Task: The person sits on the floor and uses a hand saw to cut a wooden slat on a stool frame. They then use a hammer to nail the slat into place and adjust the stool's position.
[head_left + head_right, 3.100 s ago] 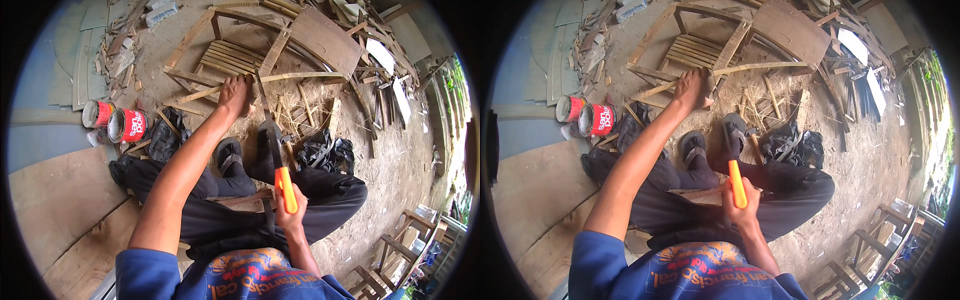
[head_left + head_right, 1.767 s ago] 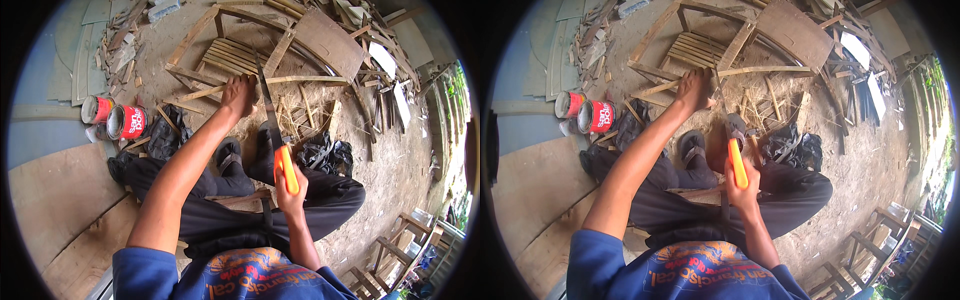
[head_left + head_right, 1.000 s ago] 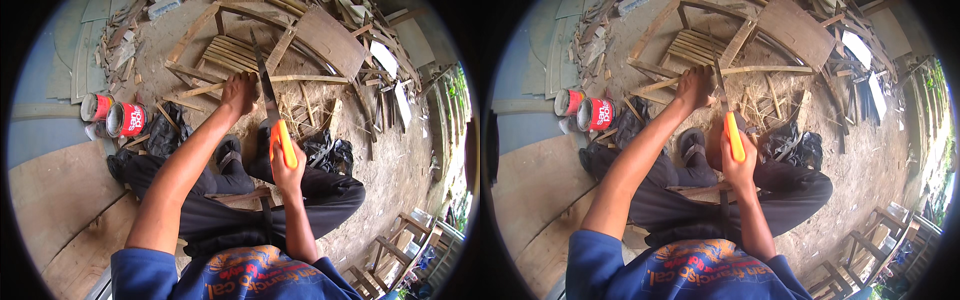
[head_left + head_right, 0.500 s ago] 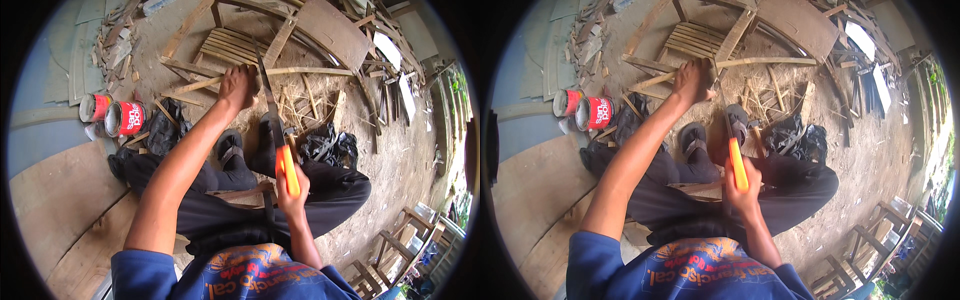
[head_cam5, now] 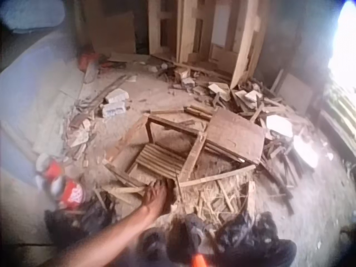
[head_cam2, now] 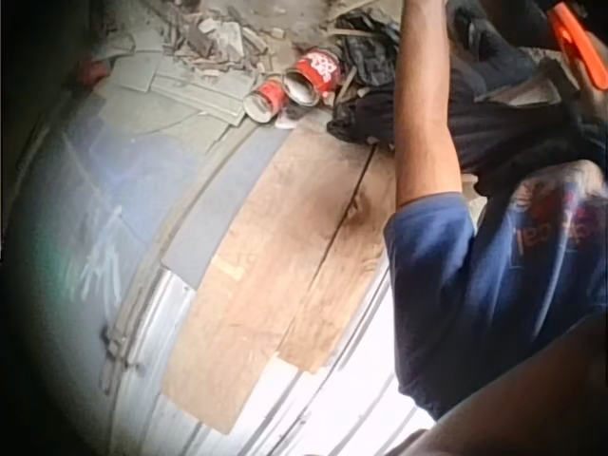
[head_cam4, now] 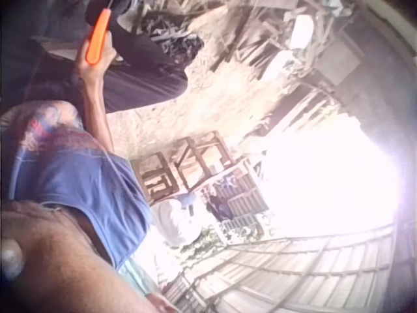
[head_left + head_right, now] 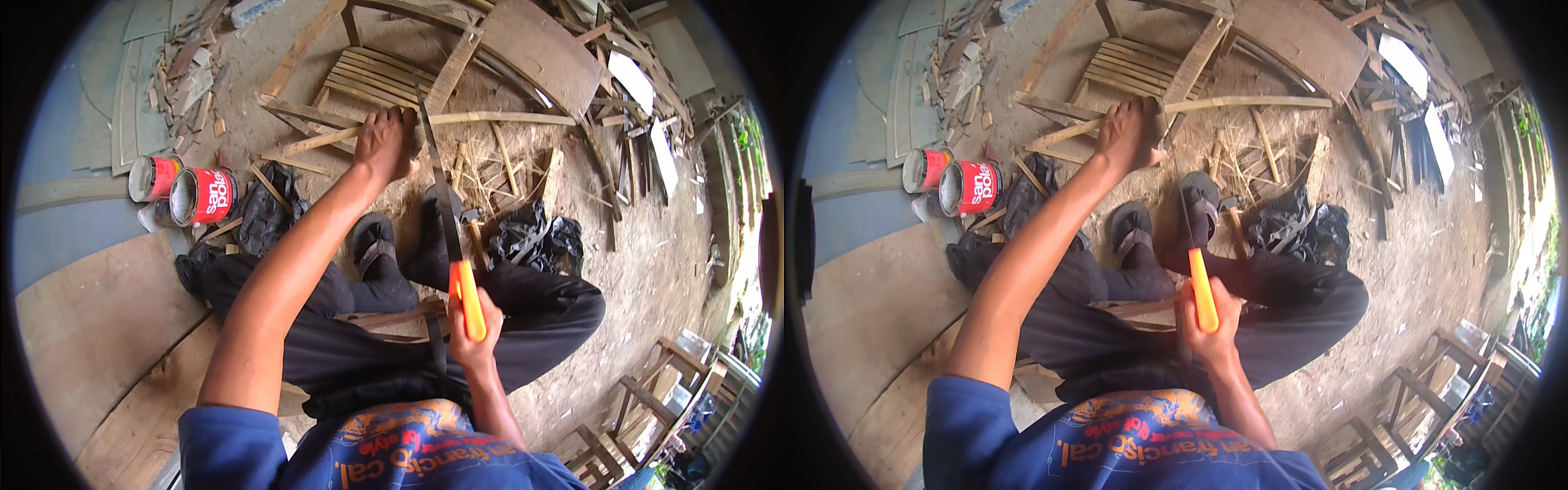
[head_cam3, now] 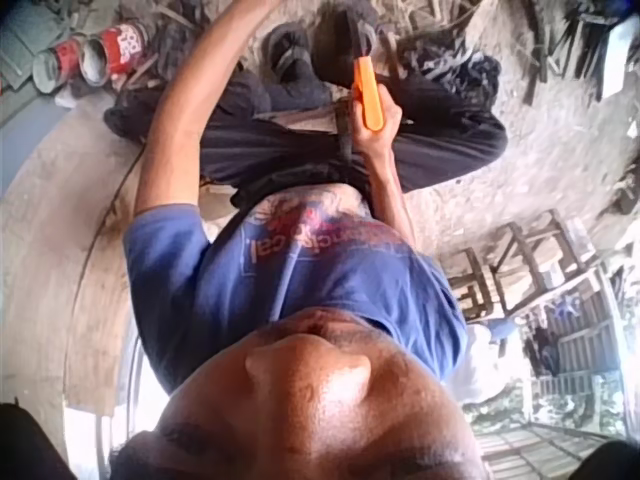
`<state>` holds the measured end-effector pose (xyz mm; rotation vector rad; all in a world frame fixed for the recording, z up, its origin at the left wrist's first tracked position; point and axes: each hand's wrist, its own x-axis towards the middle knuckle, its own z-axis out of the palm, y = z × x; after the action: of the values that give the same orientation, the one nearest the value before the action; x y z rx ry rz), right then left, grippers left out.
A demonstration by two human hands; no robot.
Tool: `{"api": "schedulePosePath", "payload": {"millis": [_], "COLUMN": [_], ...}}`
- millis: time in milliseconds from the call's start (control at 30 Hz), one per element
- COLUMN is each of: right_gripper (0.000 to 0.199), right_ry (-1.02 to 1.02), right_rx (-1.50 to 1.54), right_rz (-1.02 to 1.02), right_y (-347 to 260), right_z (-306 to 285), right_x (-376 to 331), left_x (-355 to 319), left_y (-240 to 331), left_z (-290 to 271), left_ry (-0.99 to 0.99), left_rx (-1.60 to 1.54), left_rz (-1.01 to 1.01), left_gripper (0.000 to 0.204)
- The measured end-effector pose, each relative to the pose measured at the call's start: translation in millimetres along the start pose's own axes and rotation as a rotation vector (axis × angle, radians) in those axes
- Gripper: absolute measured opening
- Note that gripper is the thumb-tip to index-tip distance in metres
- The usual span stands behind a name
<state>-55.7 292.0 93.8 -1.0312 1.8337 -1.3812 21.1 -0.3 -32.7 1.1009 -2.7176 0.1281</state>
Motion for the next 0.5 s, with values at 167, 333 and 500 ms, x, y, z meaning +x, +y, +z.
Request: {"api": "schedulePosePath", "payload": {"millis": [167,333,500], "right_gripper": [0.007,0.009,0.007], "right_ry": [0.029,-0.008,0.037], "right_rx": [0.011,-0.008,0.050], "right_rz": [0.017,0.017,0.027], "right_y": [15.4,15.8,0.2], "right_z": [21.6,2.4,15.5], "right_x": [67.2,-0.2,46.7], "left_x": [20.4,17.1,19.3], "left_y": [23.4,19.9,20.6], "left_z": [-47.4,-48.9,-48.1], "left_ry": [-0.179,-0.242,-0.252], "left_rx": [-0.136,-0.118,-0.113], "left_rz": [-0.018,-0.082,-0.051], "left_gripper": [0.055,0.054,0.054]}}
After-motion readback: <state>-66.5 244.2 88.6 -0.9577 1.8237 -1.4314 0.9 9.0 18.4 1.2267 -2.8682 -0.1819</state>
